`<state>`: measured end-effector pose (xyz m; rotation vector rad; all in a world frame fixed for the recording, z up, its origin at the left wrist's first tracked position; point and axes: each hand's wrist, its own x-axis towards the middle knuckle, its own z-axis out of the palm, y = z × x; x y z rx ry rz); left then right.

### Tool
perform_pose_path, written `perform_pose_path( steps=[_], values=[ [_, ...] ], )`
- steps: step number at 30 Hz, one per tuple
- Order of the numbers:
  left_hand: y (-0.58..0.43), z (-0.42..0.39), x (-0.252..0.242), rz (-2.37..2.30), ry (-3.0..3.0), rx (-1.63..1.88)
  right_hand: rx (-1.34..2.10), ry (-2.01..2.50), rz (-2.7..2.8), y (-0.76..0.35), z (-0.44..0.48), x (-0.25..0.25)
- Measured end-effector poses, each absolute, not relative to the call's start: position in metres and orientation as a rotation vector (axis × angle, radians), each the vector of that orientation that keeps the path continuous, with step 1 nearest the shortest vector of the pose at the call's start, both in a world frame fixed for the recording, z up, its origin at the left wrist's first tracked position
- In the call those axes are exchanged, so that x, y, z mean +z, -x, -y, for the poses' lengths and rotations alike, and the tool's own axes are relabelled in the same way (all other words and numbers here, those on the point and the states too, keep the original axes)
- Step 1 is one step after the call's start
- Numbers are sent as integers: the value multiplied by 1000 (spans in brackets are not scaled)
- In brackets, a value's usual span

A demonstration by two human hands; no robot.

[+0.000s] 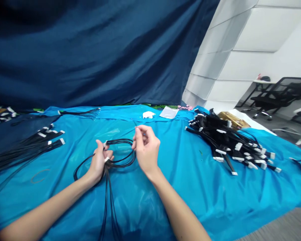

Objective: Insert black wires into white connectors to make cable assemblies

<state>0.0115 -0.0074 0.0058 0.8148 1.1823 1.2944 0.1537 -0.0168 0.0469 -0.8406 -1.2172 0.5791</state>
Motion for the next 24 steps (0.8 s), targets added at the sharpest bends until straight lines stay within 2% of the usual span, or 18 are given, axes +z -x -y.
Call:
perform_pose_path(
  steps=[7,14,24],
  values=[
    [-12,24,11,-1135,-1168,1520,276,821,1663,-136,32,37],
    [-15,29,11,-1145,-1164,1621,-39,790,1827,-125,36,22],
    [-15,33,5,-1190,-1377,1702,23,828,1774,-120,40,20]
  ],
)
